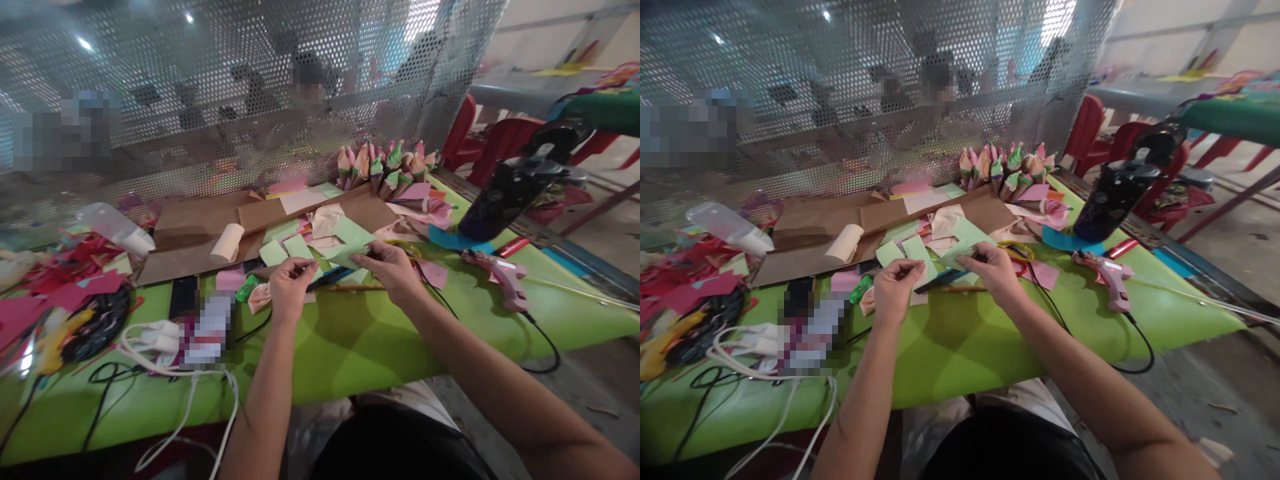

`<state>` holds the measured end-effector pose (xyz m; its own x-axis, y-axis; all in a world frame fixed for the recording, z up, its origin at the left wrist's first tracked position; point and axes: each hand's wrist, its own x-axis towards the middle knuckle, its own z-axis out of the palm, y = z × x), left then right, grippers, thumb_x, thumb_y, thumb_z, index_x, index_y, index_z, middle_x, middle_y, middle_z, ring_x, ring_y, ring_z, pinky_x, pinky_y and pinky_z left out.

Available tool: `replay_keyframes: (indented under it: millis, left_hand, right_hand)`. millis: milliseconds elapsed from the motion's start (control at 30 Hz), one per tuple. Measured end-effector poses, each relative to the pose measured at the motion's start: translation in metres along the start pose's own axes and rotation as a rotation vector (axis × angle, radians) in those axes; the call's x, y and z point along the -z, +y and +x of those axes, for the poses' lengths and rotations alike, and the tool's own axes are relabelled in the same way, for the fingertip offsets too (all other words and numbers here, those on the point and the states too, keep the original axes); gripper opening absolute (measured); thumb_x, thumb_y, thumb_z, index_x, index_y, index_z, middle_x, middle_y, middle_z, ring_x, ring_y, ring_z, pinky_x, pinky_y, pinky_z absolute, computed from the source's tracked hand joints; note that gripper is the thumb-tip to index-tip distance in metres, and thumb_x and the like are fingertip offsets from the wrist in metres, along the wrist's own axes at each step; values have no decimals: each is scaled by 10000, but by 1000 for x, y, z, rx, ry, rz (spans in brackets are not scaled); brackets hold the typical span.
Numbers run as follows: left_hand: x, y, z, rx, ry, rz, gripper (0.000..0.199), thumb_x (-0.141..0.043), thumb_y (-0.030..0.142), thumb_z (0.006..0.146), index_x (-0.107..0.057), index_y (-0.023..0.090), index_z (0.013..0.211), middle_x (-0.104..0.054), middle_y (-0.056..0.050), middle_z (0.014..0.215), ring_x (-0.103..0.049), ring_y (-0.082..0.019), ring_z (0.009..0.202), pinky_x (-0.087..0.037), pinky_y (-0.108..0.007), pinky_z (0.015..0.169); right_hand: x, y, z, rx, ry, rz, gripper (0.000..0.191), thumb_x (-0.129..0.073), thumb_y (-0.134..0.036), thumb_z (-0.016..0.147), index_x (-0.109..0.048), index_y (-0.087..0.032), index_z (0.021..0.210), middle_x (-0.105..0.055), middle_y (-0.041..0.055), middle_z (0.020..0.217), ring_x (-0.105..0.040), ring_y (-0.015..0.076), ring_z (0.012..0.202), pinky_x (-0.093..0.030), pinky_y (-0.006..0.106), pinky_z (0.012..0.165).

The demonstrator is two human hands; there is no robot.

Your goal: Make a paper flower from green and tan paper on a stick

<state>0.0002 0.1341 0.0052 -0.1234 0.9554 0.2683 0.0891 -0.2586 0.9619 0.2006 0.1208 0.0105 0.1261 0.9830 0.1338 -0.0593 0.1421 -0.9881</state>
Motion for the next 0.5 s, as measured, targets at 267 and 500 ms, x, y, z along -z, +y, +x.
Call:
replay_keyframes:
  millis: [267, 500]
  left_hand:
    - [-3, 9, -1, 35, -36, -10, 314, -808, 428, 670, -623, 177, 644, -549, 46, 560, -445, -82, 530, -358, -201, 521]
    - [1, 16, -6, 24, -90, 110, 496, -575, 563, 885, -506, 193, 561, -467, 33, 512, -442, -105, 525, -362, -233, 539]
  right_hand:
    - [2, 4, 1, 27, 1, -57, 383, -830, -551, 649, -642, -224, 712, -579, -13, 626, -531, 170, 644, -401, 290, 577]
    - [4, 5, 1, -8, 2, -66, 390, -840, -548, 636, -655, -218, 733, -586, -13, 645, -505, 156, 613, -371, 285, 554]
